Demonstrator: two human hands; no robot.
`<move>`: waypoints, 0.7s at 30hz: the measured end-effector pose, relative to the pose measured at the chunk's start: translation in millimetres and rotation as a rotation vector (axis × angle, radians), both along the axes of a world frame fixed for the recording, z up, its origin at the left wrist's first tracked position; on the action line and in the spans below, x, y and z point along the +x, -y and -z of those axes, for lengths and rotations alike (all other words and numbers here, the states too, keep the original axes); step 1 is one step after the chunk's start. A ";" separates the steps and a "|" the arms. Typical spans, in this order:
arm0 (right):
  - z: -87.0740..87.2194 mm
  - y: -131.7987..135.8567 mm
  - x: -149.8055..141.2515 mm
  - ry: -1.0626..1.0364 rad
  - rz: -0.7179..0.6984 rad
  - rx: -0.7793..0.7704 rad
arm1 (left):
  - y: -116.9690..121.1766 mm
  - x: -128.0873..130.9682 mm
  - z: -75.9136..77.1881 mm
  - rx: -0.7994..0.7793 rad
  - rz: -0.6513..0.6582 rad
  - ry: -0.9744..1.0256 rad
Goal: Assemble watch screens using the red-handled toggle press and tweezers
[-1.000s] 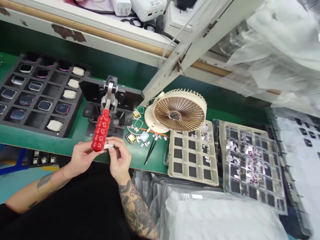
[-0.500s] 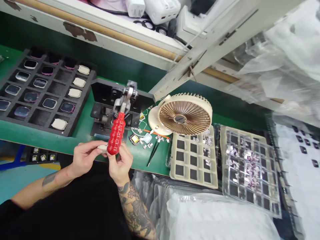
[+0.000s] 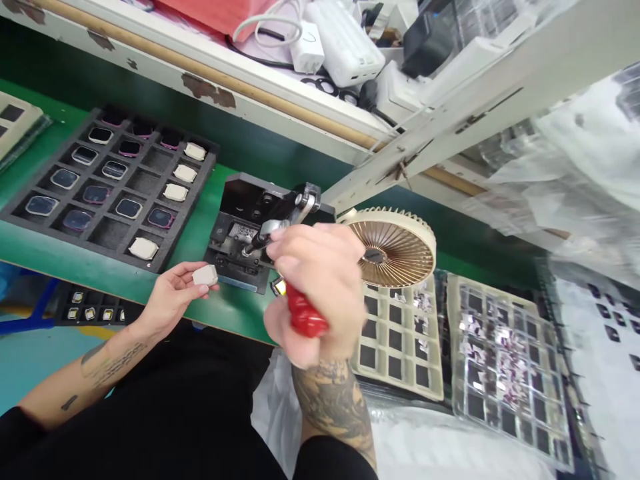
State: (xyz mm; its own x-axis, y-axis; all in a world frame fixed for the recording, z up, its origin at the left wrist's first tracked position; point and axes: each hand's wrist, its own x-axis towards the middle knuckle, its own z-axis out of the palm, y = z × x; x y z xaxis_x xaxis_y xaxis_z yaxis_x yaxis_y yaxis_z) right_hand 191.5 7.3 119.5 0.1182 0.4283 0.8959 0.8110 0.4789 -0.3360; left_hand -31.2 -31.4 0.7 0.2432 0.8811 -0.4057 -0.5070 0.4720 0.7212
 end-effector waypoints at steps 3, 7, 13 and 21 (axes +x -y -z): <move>-15.0 3.4 -15.1 -0.096 -0.096 0.223 | 0.7 -4.9 4.4 0.018 0.016 -0.025; 33.9 42.5 -30.9 -0.280 0.008 0.156 | 3.3 -10.0 7.5 0.069 0.041 -0.013; 120.3 101.2 -76.6 -0.513 -0.250 -0.760 | 13.6 -6.0 9.5 0.312 0.021 -0.196; 119.5 92.7 -70.3 -0.513 -0.201 -0.683 | 13.0 -5.4 11.0 0.598 0.122 -0.406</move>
